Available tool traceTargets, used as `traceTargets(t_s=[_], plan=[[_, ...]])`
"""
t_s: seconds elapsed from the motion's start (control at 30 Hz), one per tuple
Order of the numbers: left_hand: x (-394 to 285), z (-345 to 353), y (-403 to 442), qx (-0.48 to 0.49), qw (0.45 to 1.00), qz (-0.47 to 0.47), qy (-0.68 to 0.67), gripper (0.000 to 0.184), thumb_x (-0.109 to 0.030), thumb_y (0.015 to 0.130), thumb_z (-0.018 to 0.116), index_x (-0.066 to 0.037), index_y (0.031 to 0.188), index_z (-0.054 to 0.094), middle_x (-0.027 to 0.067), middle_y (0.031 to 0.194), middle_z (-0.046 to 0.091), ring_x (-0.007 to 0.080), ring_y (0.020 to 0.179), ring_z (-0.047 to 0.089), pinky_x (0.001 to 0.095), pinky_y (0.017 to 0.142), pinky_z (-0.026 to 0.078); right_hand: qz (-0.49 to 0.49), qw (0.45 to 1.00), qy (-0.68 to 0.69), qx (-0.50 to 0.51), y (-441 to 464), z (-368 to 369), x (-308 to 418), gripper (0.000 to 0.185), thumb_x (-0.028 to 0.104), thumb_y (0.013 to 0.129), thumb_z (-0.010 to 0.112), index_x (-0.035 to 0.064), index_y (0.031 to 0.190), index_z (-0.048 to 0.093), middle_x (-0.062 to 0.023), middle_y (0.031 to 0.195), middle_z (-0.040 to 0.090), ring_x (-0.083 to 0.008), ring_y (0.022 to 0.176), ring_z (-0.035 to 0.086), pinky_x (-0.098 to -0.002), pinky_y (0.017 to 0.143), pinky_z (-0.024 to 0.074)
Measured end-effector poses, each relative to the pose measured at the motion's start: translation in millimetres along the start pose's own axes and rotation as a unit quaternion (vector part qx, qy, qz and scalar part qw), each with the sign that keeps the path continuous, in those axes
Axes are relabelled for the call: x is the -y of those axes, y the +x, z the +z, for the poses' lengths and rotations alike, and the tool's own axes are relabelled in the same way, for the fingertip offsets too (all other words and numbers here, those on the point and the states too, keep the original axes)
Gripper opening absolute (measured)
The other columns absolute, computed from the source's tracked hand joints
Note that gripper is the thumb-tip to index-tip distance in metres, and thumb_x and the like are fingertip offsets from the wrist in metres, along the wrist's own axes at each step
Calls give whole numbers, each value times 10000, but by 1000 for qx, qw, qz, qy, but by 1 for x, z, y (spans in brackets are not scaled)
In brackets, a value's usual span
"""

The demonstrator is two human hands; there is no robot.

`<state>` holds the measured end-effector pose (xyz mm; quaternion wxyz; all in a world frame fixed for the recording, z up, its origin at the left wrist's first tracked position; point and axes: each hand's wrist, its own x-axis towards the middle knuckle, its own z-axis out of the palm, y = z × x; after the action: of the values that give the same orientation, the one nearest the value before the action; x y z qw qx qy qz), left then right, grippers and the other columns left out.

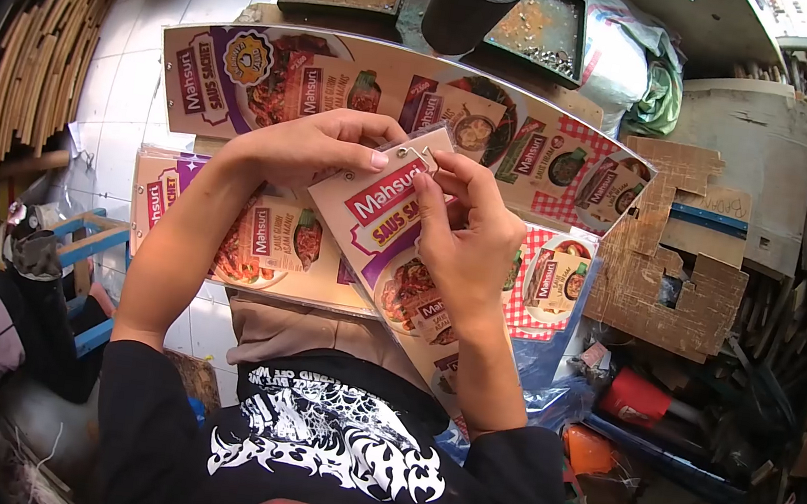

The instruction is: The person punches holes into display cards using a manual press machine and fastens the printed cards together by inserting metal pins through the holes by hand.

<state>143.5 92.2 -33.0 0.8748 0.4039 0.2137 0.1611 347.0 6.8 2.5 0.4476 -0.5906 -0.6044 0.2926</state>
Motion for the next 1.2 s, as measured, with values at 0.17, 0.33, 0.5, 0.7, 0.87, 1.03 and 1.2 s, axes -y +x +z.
traceTargets(t_s=[0.17, 0.33, 0.5, 0.7, 0.87, 1.03, 1.2], plan=[[2, -1, 1, 8, 1000, 10, -14, 352, -205, 984, 633, -6, 1262, 550, 72, 1130, 654, 109, 1037, 632, 274, 902, 527, -104, 988, -29, -108, 2, 10, -20, 271, -13, 847, 771, 11, 1109, 704, -112, 869, 746, -98, 630, 665, -230, 550, 512], [0, 0, 0, 3, 1000, 3, -3, 350, -217, 981, 641, -13, 1250, 549, 72, 1111, 651, 106, 1023, 629, 269, 896, 520, -176, 977, -75, -93, 5, 8, -22, 246, -26, 825, 783, 3, 1064, 736, -121, 899, 723, -113, 684, 662, -234, 574, 515], [3, -1, 1, -8, 1000, 15, 10, 334, -223, 988, 636, -13, 1227, 535, 65, 1101, 632, 105, 1008, 633, 268, 856, 541, -156, 981, -75, -91, 3, 9, -20, 264, -32, 805, 795, 10, 1061, 746, -111, 877, 712, -116, 673, 654, -234, 568, 509], [2, -1, -1, -8, 1000, 14, -7, 347, -225, 978, 654, -17, 1232, 541, 66, 1101, 643, 111, 1008, 630, 277, 882, 522, -157, 980, -83, -86, 3, 10, -21, 271, -35, 804, 792, 18, 1065, 746, -102, 855, 703, -100, 637, 630, -234, 527, 482], [2, 0, -1, -12, 1000, 12, -12, 333, -223, 982, 649, -19, 1220, 539, 66, 1090, 642, 107, 1004, 630, 275, 874, 526, -175, 979, -70, -79, 5, 11, -24, 276, -33, 798, 796, 16, 1064, 743, -90, 830, 696, -81, 578, 596, -228, 491, 451], [2, -1, -1, -8, 1000, 15, 1, 332, -224, 984, 647, -20, 1222, 540, 66, 1088, 641, 106, 999, 627, 273, 871, 523, -155, 982, -68, -80, 4, 10, -19, 247, -18, 809, 804, 13, 1047, 749, -59, 815, 693, -51, 589, 548, -201, 502, 404], [1, 1, -1, -11, 1000, 15, 3, 342, -232, 984, 648, -21, 1229, 540, 64, 1079, 643, 104, 993, 623, 273, 870, 518, -179, 978, -67, -82, 6, 10, -22, 271, -32, 788, 803, 7, 1049, 742, -77, 806, 688, -65, 540, 568, -218, 456, 418]])
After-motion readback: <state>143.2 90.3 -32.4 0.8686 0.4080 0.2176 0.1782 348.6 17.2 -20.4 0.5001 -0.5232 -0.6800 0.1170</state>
